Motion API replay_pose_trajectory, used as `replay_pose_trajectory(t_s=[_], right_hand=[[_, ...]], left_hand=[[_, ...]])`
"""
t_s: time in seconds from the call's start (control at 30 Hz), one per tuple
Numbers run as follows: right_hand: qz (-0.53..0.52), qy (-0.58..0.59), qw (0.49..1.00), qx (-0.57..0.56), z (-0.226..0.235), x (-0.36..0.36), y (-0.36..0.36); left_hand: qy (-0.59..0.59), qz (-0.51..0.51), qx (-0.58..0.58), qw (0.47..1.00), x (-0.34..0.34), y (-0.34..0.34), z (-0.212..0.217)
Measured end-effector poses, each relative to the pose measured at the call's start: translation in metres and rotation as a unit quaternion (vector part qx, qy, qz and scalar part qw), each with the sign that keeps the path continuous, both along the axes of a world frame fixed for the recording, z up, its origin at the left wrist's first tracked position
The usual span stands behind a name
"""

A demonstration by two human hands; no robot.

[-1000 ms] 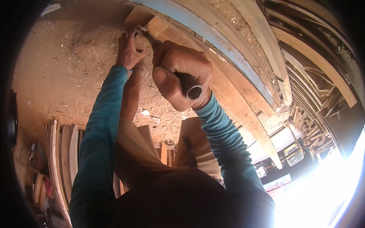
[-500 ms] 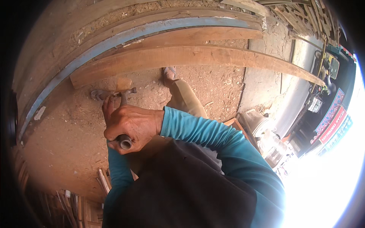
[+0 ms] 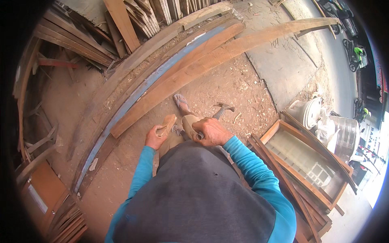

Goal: The person uses a hammer to remove small pieces of wood from a larger wooden beam, then handles a smaller wooden slat.

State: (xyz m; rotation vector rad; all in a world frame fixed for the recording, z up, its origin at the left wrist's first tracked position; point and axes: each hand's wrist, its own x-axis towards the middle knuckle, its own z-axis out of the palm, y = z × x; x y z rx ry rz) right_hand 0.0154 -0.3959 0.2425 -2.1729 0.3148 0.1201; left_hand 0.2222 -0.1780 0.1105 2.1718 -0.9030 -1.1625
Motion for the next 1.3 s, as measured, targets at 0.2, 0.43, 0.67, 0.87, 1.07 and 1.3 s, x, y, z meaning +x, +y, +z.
replay_pose_trajectory(t_s=[0.2, 0.43, 0.67, 0.87, 1.07, 1.3], right_hand=[[-0.332, 0.217, 0.918, -0.02, -0.029, -0.138, 0.027], [-0.66, 0.222, 0.714, 0.068, -0.2, -0.39, 0.105], [-0.727, 0.264, 0.598, 0.21, -0.223, -0.509, 0.089], [-0.767, 0.154, 0.578, 0.233, -0.188, -0.528, -0.024], [-0.811, 0.102, 0.553, 0.158, -0.182, -0.55, -0.154], [-0.832, 0.107, 0.541, 0.059, -0.167, -0.552, -0.272]], left_hand=[[0.01, 0.17, 0.22, 0.96, -0.032, 0.107, -0.089], [0.088, 0.217, 0.513, 0.826, -0.106, 0.173, -0.058], [0.053, 0.169, 0.48, 0.859, -0.167, 0.07, -0.086], [-0.091, 0.062, 0.34, 0.934, -0.194, -0.192, -0.121], [0.041, -0.165, 0.174, 0.97, -0.284, -0.549, -0.103], [0.429, 0.042, -0.015, 0.902, -0.418, -0.829, -0.059]])
